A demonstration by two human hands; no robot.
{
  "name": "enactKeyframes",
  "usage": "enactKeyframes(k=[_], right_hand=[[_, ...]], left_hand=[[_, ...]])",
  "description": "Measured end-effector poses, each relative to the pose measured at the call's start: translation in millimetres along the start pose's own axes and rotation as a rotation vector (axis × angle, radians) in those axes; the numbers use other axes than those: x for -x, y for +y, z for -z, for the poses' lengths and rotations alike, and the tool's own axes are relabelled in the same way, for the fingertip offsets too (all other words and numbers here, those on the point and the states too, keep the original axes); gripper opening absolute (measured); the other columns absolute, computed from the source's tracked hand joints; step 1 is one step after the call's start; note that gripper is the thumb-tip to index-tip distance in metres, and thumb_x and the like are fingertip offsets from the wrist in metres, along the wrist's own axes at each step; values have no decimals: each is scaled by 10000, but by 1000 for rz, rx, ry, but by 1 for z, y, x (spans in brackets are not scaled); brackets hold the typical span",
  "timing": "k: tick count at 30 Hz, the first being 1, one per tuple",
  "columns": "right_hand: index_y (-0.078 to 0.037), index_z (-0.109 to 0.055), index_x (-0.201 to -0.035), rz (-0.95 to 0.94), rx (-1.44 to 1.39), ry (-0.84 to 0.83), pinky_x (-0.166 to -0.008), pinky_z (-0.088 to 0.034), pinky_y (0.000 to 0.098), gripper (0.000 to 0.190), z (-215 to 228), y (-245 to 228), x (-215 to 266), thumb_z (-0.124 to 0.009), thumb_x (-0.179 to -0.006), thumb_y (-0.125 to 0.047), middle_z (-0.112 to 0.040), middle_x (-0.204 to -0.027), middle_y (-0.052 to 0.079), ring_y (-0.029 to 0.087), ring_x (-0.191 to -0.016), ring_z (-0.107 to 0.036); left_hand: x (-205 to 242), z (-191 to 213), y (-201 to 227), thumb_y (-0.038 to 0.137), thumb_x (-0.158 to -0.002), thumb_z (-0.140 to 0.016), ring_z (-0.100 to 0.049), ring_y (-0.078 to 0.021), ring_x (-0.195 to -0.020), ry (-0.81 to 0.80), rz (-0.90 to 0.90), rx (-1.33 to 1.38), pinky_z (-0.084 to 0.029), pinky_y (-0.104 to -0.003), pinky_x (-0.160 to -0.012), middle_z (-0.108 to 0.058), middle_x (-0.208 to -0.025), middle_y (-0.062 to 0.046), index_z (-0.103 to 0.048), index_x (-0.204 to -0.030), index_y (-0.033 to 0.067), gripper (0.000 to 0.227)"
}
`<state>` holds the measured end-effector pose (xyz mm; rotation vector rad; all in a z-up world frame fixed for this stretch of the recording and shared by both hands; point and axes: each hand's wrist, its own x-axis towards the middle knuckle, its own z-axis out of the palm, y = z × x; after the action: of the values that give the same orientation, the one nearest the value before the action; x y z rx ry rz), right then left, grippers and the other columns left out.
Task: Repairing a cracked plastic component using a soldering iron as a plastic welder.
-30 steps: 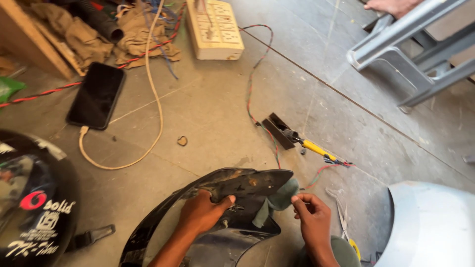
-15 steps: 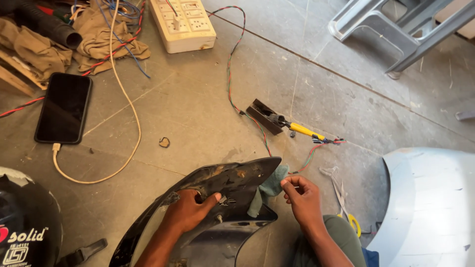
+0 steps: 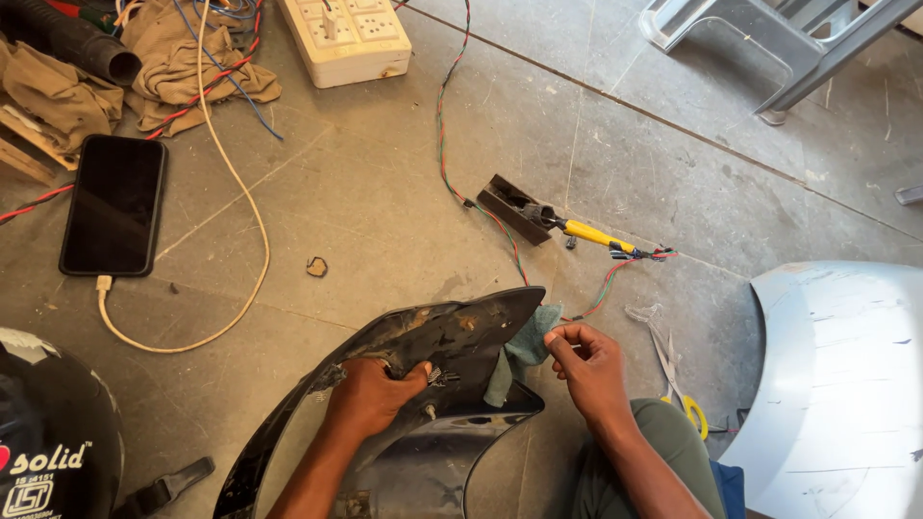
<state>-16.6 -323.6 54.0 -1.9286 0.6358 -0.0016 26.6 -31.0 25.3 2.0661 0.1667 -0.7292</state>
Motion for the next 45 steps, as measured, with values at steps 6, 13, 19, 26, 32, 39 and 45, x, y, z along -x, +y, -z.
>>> enactKeyframes(k=[6,13,19,26,32,39,45], right_hand=[[-37,-751,-907,45,49,55,-544,-463,253,155,0,-1,4,-737,-897,-192,-666,-709,14,81,-596,-579],[-23,-710,-923,395,277,255,-564,-480,259,103,-16,-47,42,-747,-868,-103,-681,-795,32,89,-583,-582],[-34,-734,-943,439,221,82,-579,-516,260,76,-29,-38,48,-742,-872,-61,-738,-790,44,96,-625,-647],[-37,-748,-1031,578,274,-108,-679,-572,299,183,-53,-60,65,-742,-848,-50,-753,-906,90,178,-766,-723],[-62,-722,-1162,752,364,-245,-847,-562,377,324,-62,-66,67,-746,-839,-50,-713,-1063,114,294,-1000,-692],[-99,-724,-1205,761,437,-318,-806,-563,387,352,-60,-65,63,-741,-857,-52,-694,-1069,115,306,-964,-685],[-79,-714,-1192,596,318,-311,-743,-593,339,338,-60,-60,58,-725,-857,-33,-701,-1017,97,252,-911,-728]], left_hand=[[0,6,-1,553,-742,-760,-750,-235,-814,-66,36,-2,-554,-389,-794,-774,-916,-116,-773,-1077,126,543],[-8,-4,-37,662,-770,-684,-638,-178,-665,-101,-15,189,-501,-357,-655,-672,-700,-80,-679,-715,85,580],[8,1,-32,577,-897,-640,-491,-156,-608,-100,-71,188,-379,-355,-573,-514,-658,-73,-544,-690,49,576],[34,-3,-19,231,-902,-630,-771,-177,-917,204,-171,478,-570,-317,-780,-789,-956,-121,-676,-1032,-3,272],[48,0,-13,207,-992,-462,-796,-212,-839,320,3,450,-630,-349,-734,-790,-927,-135,-711,-922,-16,341],[56,3,5,318,-1011,-487,-746,-312,-675,389,18,110,-558,-432,-650,-768,-769,-136,-728,-900,22,397],[62,4,-5,258,-1019,-459,-744,-323,-904,336,-4,152,-550,-435,-795,-774,-922,-154,-724,-948,51,343]])
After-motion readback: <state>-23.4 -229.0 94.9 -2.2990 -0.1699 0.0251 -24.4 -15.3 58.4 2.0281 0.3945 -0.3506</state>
